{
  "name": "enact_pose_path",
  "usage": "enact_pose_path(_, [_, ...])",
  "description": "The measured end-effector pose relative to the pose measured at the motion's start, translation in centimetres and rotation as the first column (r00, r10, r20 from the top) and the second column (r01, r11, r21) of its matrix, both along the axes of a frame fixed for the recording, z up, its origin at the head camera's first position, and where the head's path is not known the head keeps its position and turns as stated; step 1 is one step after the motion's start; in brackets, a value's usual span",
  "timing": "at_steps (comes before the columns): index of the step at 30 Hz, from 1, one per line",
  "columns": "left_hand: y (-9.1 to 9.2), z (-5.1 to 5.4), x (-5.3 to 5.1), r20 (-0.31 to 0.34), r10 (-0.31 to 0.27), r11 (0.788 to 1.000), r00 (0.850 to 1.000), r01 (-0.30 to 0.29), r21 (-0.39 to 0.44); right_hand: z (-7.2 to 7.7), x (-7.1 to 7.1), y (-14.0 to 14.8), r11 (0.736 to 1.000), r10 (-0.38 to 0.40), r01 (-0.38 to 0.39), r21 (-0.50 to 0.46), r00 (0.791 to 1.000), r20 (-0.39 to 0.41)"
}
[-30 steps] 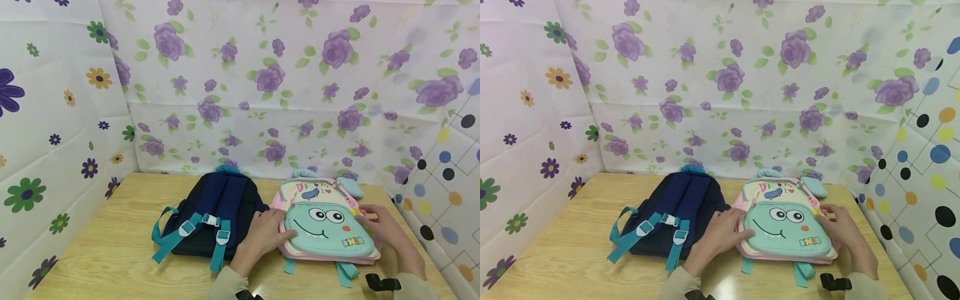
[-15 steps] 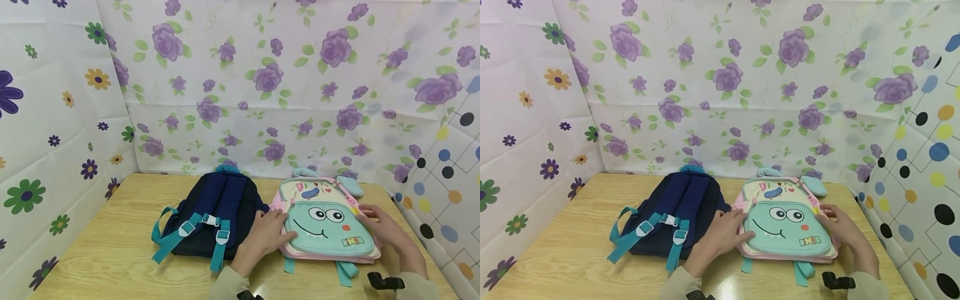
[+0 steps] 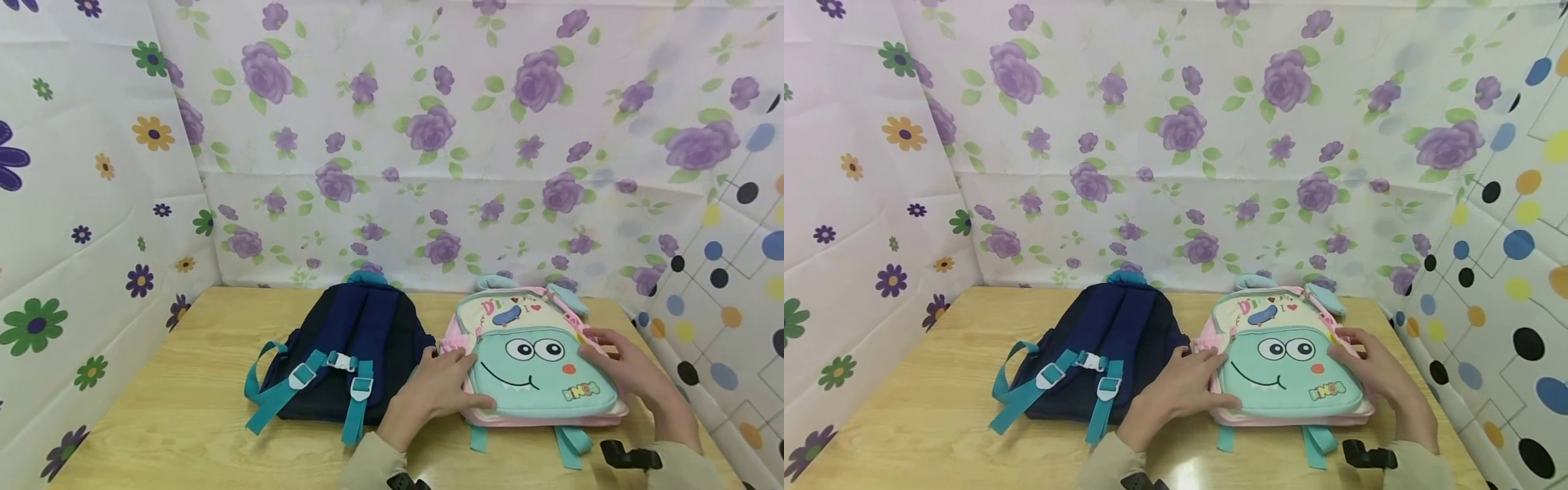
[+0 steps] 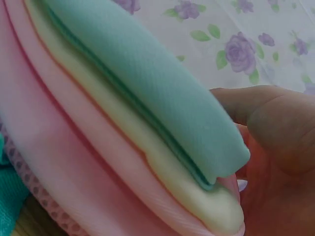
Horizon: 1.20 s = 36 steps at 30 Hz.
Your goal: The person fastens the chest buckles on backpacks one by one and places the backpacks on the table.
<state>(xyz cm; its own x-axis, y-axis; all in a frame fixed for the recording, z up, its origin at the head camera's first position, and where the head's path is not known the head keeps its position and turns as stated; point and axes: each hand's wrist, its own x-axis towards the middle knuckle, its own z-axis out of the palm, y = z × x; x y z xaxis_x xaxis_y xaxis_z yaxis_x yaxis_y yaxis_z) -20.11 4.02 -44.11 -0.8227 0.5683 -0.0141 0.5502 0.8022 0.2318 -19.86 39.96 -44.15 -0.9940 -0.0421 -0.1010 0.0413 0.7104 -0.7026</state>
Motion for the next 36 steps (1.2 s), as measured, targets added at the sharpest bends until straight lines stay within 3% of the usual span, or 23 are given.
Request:
enact_pose_path(6, [0.3, 0.1, -0.2, 0.021, -0.025, 1.0, 0.999, 0.025, 0.002, 0.7, 0.2, -0.1, 0.999, -0.016, 0.019, 0.033, 0.996, -0.088])
enact_pose_path(10, [0.6, 0.3, -0.2, 0.112, -0.034, 0.998, 0.993, 0.027, 0.06, 1.6, 0.5, -0.3, 0.999, -0.021, 0.025, 0.031, 0.991, -0.13])
enact_pose_path(13, [0.8, 0.3, -0.2, 0.198, -0.028, 0.992, 0.98, 0.003, 0.122, 2.5, 0.8, -0.4, 0.999, -0.025, 0.03, 0.038, 0.992, -0.123])
enact_pose_path(16, [1.1, 0.2, -0.3, 0.243, -0.026, 0.986, 0.97, -0.015, 0.164, 3.3, 1.1, -0.3, 0.997, -0.032, 0.041, 0.067, 0.992, -0.119])
enact_pose_path(23, [1.8, -0.3, -0.8, 0.268, -0.048, 0.971, 0.962, -0.018, 0.24, 5.0, 1.2, 0.0, 0.988, -0.043, 0.066, 0.143, 0.987, -0.157])
enact_pose_path(28, [2.3, -0.5, -1.2, 0.271, -0.074, 0.954, 0.96, -0.01, 0.298, 5.6, 1.3, 0.4, 0.988, -0.038, 0.067, 0.142, 0.98, -0.195])
enact_pose_path(36, [3.2, -0.5, -1.5, 0.295, -0.091, 0.954, 0.951, -0.002, 0.301, 7.0, 1.8, 0.5, 0.986, -0.057, 0.085, 0.141, 0.981, -0.187])
